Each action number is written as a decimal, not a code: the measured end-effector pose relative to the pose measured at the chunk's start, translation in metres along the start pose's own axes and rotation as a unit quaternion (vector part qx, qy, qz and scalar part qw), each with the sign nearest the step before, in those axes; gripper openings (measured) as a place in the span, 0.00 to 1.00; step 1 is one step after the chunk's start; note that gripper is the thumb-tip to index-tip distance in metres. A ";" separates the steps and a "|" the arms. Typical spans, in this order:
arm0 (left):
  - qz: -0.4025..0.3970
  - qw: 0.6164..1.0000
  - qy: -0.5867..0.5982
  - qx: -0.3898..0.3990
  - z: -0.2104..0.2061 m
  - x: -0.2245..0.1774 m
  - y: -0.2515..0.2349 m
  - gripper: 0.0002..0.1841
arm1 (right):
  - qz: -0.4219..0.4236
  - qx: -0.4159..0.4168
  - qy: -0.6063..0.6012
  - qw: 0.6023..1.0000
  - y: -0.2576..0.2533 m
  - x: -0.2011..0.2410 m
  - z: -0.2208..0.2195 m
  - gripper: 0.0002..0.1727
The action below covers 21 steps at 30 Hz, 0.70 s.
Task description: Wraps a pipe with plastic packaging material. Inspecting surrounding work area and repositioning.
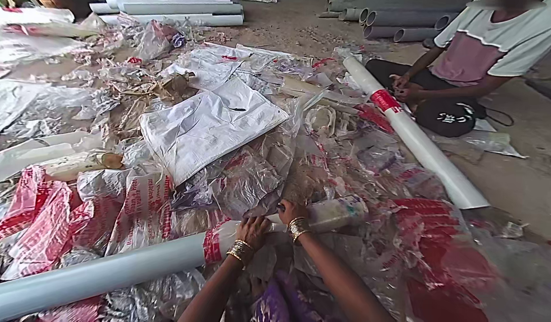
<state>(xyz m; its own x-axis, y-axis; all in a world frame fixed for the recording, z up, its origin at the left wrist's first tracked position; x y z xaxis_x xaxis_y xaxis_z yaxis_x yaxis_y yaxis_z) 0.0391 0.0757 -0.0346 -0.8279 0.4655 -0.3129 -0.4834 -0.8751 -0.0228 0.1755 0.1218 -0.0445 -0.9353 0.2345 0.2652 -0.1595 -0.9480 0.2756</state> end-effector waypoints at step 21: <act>0.067 0.991 0.083 0.077 0.006 0.021 -0.027 0.26 | -0.114 -0.072 -0.176 0.975 0.017 -0.045 0.028 0.30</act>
<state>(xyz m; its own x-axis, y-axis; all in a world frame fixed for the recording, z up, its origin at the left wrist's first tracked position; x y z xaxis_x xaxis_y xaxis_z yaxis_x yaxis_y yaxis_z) 0.0328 0.1098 -0.0345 -0.8350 0.3073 -0.4564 -0.4208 -0.8911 0.1699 0.2237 0.1006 -0.0261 -0.7082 0.4772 0.5203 -0.4164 -0.8775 0.2381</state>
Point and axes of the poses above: each hand's wrist, its own y-axis away from the middle knuckle, its own z-axis out of the back of the hand, x = y × z, the point moved 9 cm from there along -y, towards the middle knuckle, and after that the axes turned 11 degrees about -x, right-handed, at the moved point
